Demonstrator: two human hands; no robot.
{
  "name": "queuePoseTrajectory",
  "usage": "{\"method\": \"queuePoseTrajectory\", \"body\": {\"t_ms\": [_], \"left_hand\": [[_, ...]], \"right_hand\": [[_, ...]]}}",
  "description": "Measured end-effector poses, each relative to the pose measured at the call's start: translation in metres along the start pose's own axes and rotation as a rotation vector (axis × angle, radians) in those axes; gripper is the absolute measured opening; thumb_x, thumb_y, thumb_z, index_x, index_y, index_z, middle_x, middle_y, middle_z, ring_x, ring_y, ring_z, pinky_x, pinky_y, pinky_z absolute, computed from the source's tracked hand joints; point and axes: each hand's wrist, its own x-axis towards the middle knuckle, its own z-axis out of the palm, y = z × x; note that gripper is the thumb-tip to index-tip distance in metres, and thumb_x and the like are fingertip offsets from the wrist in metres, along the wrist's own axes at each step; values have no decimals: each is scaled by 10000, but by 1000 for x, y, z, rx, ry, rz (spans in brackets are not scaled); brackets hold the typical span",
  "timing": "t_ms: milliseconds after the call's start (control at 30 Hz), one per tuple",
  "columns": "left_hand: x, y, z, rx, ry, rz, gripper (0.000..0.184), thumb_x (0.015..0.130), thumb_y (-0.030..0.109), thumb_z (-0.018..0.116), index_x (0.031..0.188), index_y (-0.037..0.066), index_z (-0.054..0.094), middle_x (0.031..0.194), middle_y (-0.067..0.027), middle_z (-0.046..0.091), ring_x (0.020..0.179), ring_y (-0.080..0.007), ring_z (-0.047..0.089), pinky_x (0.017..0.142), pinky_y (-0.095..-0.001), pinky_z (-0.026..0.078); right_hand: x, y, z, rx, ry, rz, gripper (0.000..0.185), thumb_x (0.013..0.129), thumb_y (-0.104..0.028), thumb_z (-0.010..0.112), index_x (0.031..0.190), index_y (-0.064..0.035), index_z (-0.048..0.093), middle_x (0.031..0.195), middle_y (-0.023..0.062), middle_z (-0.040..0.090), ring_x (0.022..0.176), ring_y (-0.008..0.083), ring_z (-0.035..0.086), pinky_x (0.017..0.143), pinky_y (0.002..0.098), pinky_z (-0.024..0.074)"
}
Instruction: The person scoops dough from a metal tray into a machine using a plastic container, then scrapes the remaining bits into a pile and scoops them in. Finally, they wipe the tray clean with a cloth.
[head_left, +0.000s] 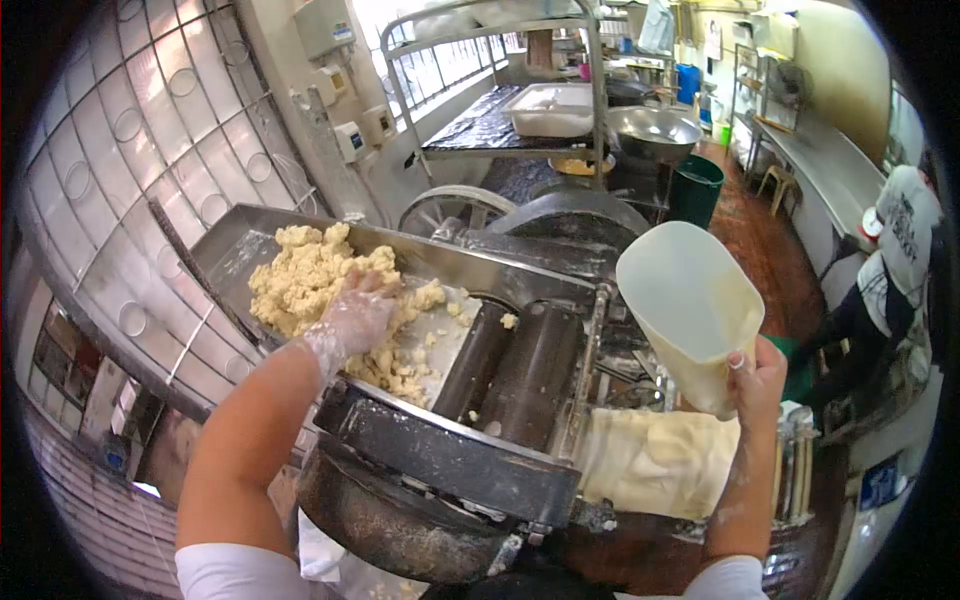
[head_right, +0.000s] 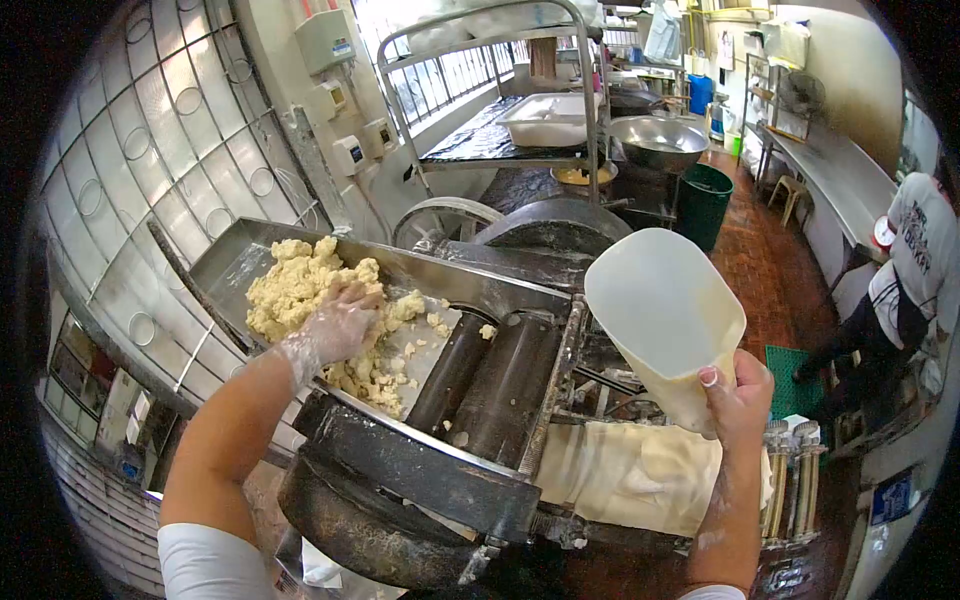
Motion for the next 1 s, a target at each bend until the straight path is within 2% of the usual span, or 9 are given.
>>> {"method": "queuePoseTrajectory", "body": {"t_ms": [133, 200, 233, 433, 533, 767, 833, 933, 1000], "left_hand": [[1, 10, -5, 10, 53, -22, 279, 798, 202, 600, 1042, 81, 659, 1384, -129, 466, 1320, -345, 370, 1134, -550, 159], [9, 32, -50, -13, -301, -139, 433, 828, 236, 581, 1223, 60, 575, 1295, -154, 538, 1281, -308, 433, 1129, -476, 221], [14, 40, -59, -16, -302, -138, 433, 828, 236, 581, 1223, 60, 575, 1295, -154, 538, 1281, -308, 433, 1129, -476, 221], [59, 105, -53, -365, 28, 127, 385, 797, 215, 621, 1161, 90, 611, 1193, -150, 577, 1171, -303, 522, 1010, -448, 391], [88, 132, -20, -236, -8, 64, 272, 801, 177, 604, 1057, 111, 665, 1095, -143, 602, 1084, -310, 573, 912, -443, 462], [99, 111, -19, -94, -75, -47, 290, 853, 116, 514, 1102, 130, 660, 1173, -140, 583, 1170, -301, 524, 1004, -442, 398], [83, 74, -45, 8, -289, -62, 322, 859, 115, 515, 1155, 138, 639, 1224, -144, 564, 1181, -312, 517, 1042, -438, 363], [65, 33, -32, 13, -183, -156, 312, 848, 140, 568, 1150, 136, 646, 1241, -155, 555, 1192, -324, 506, 1071, -431, 330], [59, 28, -26, 0, 130, -134, 313, 762, 256, 699, 1052, 140, 692, 1092, -122, 641, 1052, -281, 605, 914, -411, 472]], "right_hand": [[-2, 8, -10, -57, -14, 71, 503, 760, -485, 752, 804, 1, 630, 647, -27, 552, 541, 46, 454, 483, 217, 360], [-3, 13, -15, -63, 4, 51, 511, 760, -491, 750, 812, 3, 628, 646, -26, 552, 539, 47, 455, 479, 221, 360], [-5, 16, -17, -66, 21, 38, 520, 760, -497, 748, 820, 4, 626, 645, -25, 551, 536, 47, 455, 474, 226, 361], [-14, 20, -31, -60, 59, 63, 583, 749, -551, 732, 853, 12, 625, 675, -15, 559, 536, 54, 459, 467, 233, 361], [-19, 14, -36, -164, 73, 18, 637, 751, -604, 698, 874, 17, 631, 685, -13, 561, 549, 57, 463, 479, 236, 366], [-30, 35, -45, -101, 61, 100, 641, 759, -611, 688, 879, 17, 640, 707, -10, 569, 599, 58, 472, 520, 243, 378], [-33, 37, -44, -95, 77, 85, 629, 763, -600, 691, 878, 16, 638, 706, -12, 568, 594, 58, 471, 517, 242, 375], [-33, 34, -52, -117, 66, 105, 612, 771, -585, 692, 875, 15, 633, 702, -18, 564, 582, 57, 468, 507, 239, 371], [-34, 33, -55, -154, 27, 154, 607, 776, -581, 690, 874, 15, 631, 699, -21, 561, 576, 56, 465, 501, 237, 368]]}}
